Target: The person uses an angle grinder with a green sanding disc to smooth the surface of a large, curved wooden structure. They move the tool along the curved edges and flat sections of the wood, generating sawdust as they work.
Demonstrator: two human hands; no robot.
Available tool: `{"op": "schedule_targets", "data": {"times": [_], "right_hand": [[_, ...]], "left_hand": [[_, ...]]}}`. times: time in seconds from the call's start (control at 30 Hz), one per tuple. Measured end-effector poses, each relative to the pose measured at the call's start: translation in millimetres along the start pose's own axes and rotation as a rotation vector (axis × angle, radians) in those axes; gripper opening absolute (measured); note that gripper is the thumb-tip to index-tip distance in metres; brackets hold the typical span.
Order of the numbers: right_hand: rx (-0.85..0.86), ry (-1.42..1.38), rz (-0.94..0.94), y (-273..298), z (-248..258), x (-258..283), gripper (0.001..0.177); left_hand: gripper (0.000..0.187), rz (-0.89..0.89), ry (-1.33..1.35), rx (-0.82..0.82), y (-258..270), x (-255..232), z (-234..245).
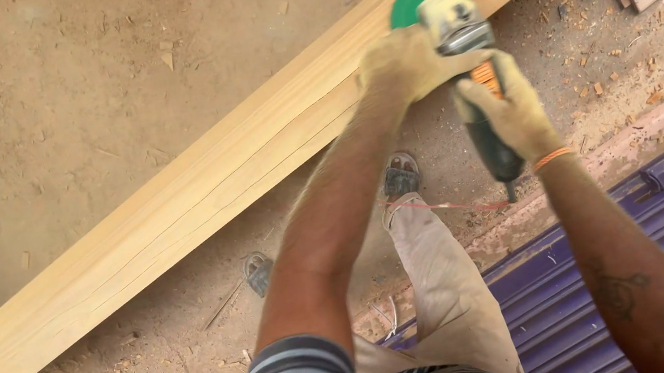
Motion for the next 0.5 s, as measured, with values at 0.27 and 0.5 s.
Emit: {"op": "schedule_targets", "data": {"times": [0.27, 0.5], "right_hand": [[0.031, -0.19, -0.008, -15, 53, -34, 0.035], [0.066, -0.122, -0.113, 80, -81, 4, 0.047]], "left_hand": [[0.107, -0.057, 0.086, -0.051, -17, -54, -18], [0.103, 0.097, 0.075, 0.09, 109, 70, 14]]}}
Point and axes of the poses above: each hand's wrist, its own y-axis away from the middle knuckle, its own z-axis out of the back of the hand, x = y × z, the point moved 1 cm from there along -y, towards the middle knuckle, and after that the axes turned 7 degrees about -x, right-handed, at the moved point
